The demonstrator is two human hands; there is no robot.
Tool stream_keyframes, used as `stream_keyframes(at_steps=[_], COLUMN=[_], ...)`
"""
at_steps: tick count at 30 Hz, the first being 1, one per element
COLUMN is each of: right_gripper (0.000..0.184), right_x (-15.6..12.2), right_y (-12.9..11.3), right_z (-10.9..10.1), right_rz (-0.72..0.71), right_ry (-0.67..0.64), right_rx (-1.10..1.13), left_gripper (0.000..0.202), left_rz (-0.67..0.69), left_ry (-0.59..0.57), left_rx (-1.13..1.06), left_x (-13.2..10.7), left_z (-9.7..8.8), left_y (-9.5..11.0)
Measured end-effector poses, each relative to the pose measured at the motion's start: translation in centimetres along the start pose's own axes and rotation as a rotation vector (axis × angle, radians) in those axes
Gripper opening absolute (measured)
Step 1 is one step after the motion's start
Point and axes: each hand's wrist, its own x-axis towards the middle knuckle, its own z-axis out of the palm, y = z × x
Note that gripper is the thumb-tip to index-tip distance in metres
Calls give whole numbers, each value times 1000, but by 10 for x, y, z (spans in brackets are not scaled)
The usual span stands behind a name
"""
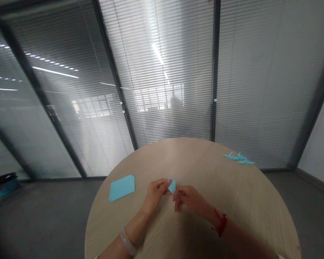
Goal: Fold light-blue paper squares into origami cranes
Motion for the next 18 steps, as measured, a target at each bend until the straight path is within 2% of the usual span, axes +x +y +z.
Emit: stream_keyframes(at_steps=[2, 4, 7, 11, 18], right_gripper=[34, 21, 22, 17, 7], right_x=[-2, -5, -8, -9, -9], right_y=[-2, -6, -12, -14, -13], right_z=[0, 0, 0, 1, -2], right_rz=[-20, -53, -114, -213, -309], right_ry=[37, 148, 234, 258, 260], right_rx=[-106, -272, -450, -612, -675], left_gripper=[43, 43, 46, 56, 61], left_rz=[-14, -26, -57, -89, -79], left_ry=[16, 44, 61, 68, 69], left_rx=[-68, -114, -143, -131, -56], left_x=[0, 0, 1, 3, 4], left_z=[0, -1, -1, -3, -3], left_y=[1, 2, 1, -4, -7])
